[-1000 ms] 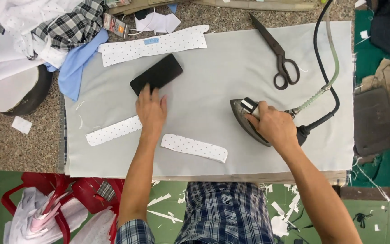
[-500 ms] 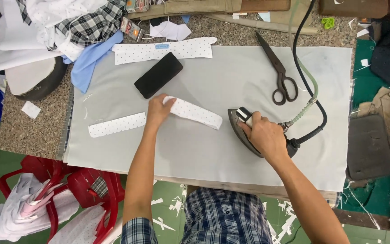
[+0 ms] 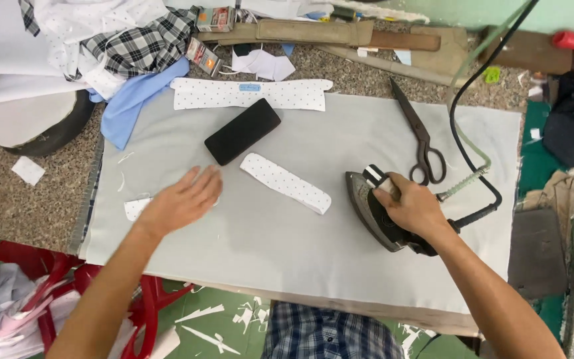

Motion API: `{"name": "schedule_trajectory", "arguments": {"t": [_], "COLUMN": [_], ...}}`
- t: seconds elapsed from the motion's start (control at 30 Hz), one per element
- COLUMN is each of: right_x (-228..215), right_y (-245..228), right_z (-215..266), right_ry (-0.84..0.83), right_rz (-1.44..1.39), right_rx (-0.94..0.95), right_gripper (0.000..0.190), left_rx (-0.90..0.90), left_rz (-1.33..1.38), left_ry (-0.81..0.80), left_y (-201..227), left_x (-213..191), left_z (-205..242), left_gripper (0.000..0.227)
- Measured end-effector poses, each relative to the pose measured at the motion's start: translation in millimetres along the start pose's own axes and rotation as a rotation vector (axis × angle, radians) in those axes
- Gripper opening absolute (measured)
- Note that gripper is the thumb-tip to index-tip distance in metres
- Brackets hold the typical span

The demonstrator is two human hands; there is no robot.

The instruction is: The person irons several small white fabric pieces with black dots on a worktable. They repeatedly position each piece, press it with a steam iron, and use a black rectangular pressing block to smooth the edges. The person handles the pieces one at a time, moving finished pieces aside and continuing with the next.

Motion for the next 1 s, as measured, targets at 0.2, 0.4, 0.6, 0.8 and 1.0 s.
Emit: {"name": "schedule_trajectory", "arguments": {"t": [0.2,0.4,0.6,0.8,1.0], "right_x": [-6.3,14.2,32.7,40.2,53.5], "right_y": [-74.0,-107.3,-101.9,-103.4,-90.7], "right_z": [-46.3,-55.2,-56.2,-46.8,-45.8], "right_ry": [0.097,0.014,-0.028,-0.039,0.096], "right_rz": [0.184,0.285,0.378,0.455,0.56], "right_rx": [-0.28,-0.367,-0.412,-0.483,-0.556], "right_gripper": [0.049,0.053,0.054,0.054,0.049], "left_rx": [-1.308,-1.202,-0.833,-0.739,-0.775], "left_rz": [0.041,0.312,0.524,0.729,0.688], "left_ry": [0.754,0.617,0.134,-0.112,-0.183], "left_y": [-122.0,17.4,89.7,115.4,118.6], "left_x": [1.1,29.1,104.5,139.7,144.3], "left_z": [67.9,-16.8,-76.6,-90.8,-62.4], "left_gripper": [0.029,0.036,0.053,0.064,0.072]}}
Point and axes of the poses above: each hand's wrist, its own z-axis away from the middle knuckle, its own x-axis out of the palm, y = z × x, the point moved 7 cm from there along -z, towards the middle knuckle, and after that the axes turned 2 degrees about -y, right-handed, at the moved point
